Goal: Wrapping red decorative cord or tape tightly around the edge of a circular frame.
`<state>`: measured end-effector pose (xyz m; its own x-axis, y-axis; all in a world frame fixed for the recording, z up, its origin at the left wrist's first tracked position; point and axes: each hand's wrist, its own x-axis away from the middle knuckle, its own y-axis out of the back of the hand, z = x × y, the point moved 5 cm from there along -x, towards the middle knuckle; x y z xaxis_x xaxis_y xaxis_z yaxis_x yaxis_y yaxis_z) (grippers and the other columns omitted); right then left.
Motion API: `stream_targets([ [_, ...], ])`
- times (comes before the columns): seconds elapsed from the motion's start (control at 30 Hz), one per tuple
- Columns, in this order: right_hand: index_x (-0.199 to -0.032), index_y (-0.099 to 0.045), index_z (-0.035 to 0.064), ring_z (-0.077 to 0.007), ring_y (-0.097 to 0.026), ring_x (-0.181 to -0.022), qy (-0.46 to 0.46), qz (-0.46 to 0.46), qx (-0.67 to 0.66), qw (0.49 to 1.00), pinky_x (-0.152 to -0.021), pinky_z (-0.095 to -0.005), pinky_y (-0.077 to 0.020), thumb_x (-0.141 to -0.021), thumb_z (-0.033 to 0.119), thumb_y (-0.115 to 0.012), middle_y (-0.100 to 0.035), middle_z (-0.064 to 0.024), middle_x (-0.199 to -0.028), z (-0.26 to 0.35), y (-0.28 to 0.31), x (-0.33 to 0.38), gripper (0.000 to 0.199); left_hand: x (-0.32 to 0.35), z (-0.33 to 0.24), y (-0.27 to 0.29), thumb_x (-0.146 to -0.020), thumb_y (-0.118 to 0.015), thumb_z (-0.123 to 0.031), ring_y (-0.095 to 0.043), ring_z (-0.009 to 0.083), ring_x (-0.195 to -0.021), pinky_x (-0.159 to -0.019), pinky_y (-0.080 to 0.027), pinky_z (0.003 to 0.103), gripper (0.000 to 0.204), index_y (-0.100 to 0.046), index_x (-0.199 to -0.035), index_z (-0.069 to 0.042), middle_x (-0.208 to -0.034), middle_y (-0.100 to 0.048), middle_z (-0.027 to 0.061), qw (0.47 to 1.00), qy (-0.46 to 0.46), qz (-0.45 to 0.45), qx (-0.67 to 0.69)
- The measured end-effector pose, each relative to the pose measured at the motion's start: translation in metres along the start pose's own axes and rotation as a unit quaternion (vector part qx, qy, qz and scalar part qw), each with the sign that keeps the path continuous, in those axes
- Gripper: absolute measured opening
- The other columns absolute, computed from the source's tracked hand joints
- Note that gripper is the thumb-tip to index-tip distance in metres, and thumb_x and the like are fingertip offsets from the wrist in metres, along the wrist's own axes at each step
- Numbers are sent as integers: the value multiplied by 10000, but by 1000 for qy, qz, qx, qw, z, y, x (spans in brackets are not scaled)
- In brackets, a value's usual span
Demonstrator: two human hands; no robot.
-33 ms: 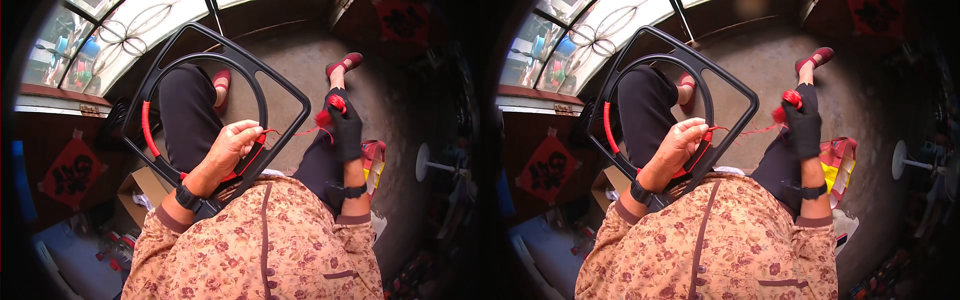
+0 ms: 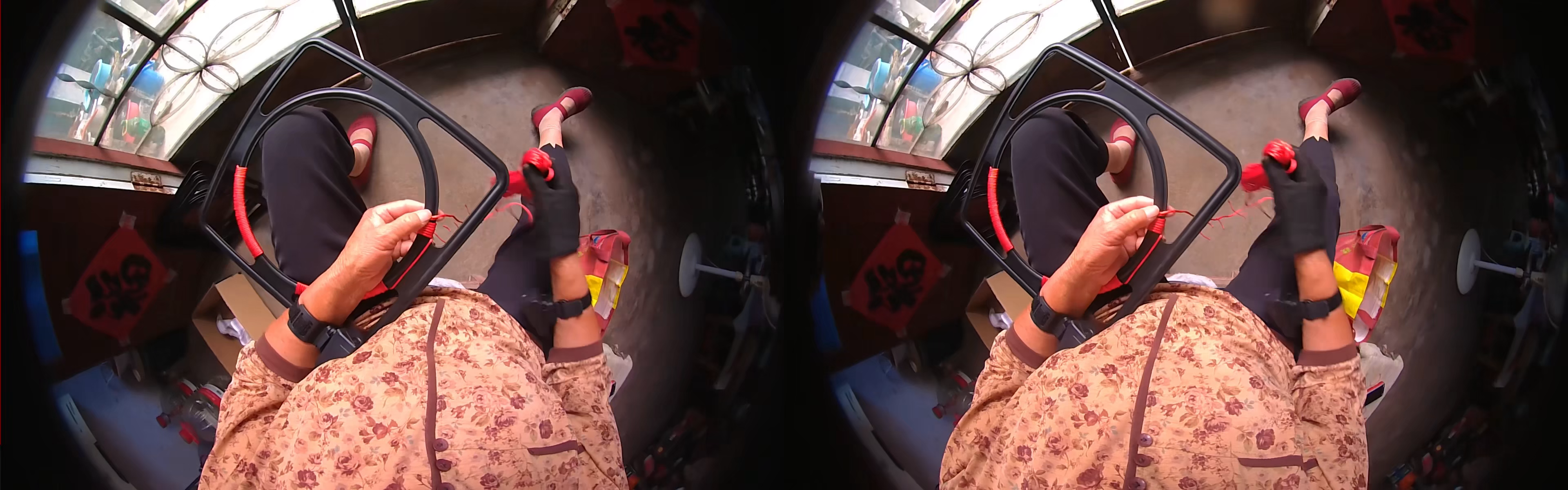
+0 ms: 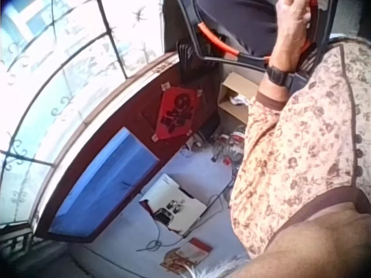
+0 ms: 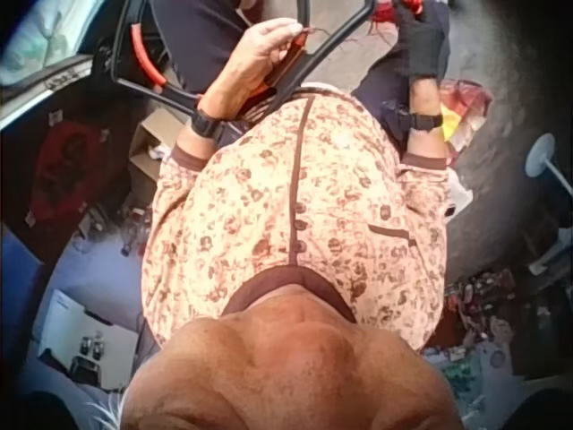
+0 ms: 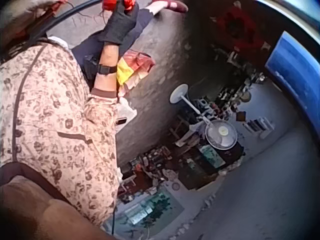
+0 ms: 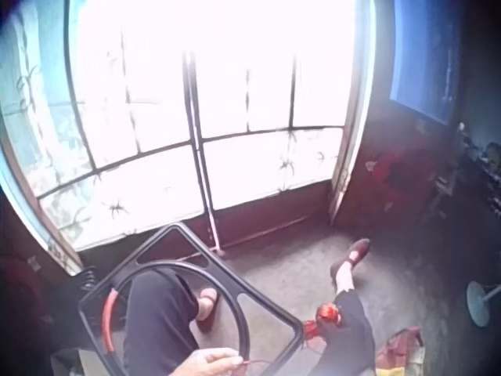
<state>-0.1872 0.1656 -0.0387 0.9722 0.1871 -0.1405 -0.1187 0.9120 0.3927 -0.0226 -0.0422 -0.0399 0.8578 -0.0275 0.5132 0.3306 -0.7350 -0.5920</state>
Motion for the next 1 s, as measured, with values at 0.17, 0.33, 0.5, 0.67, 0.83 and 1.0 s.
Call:
stream_targets([
  [0.17, -1071, -613, 41, -90, -599, -927, -17, 193, -365, 911, -838, -244, -496, -943, 195, -567, -634, -14, -976, 29, -106, 9, 205, 4, -3, -14, -929, -615, -186, -386, -27, -526, -479, -303, 129, 161, -660, -946, -33, -655, -497, -101, 997, 14, 26, -70],
  [0.33, -1285, -496, -16, -192, -621, -1013, -239, 327, -548, 732, -908, -313, -499, -981, 350, -489, -620, -99, -1148, 54, -134, 31, 476, 4, 6, -4, -901, -656, -171, -449, -5, -596, -532, -369, 166, 172, -657, -1017, -45, -794, -593, -73, 996, -42, -37, -70],
  [0.5, -1274, -502, -20, -205, -632, -990, -284, 469, -677, 492, -896, -337, -510, -951, 355, -542, -628, -107, -1112, 79, -131, 38, 496, 2, 4, 2, -867, -697, -191, -622, 68, -874, -777, -502, 223, 303, -622, -1095, -4, -986, -664, 8, 996, -19, 33, -84],
  [0.67, -1245, -526, -16, -174, -630, -960, -235, 459, -587, 624, -881, -322, -511, -935, 331, -573, -621, -88, -1108, 69, -109, 31, 468, 4, 0, -2, -895, -664, -209, -431, -13, -632, -560, -332, 167, 167, -676, -953, -52, -761, -601, -83, 986, -113, 34, -115],
  [0.83, -1295, -480, 16, -210, -591, -1069, -183, 326, -597, 710, -953, -365, -484, -953, 293, -532, -598, -105, -1178, 16, -73, 16, 443, 9, -9, -2, -914, -641, -200, -483, -13, -626, -548, -378, 149, 150, -664, -938, -54, -770, -615, -62, 992, -67, 2, -103],
  [1.0, -1180, -501, -28, -165, -540, -738, -301, -73, -612, 728, -724, -315, -478, -990, 286, -457, -549, -46, -931, -52, 43, 31, 370, 7, -8, 4, -932, -618, -186, -543, -12, -587, -512, -424, 126, 149, -644, -912, -41, -773, -645, -19, 994, -62, -9, -91],
])
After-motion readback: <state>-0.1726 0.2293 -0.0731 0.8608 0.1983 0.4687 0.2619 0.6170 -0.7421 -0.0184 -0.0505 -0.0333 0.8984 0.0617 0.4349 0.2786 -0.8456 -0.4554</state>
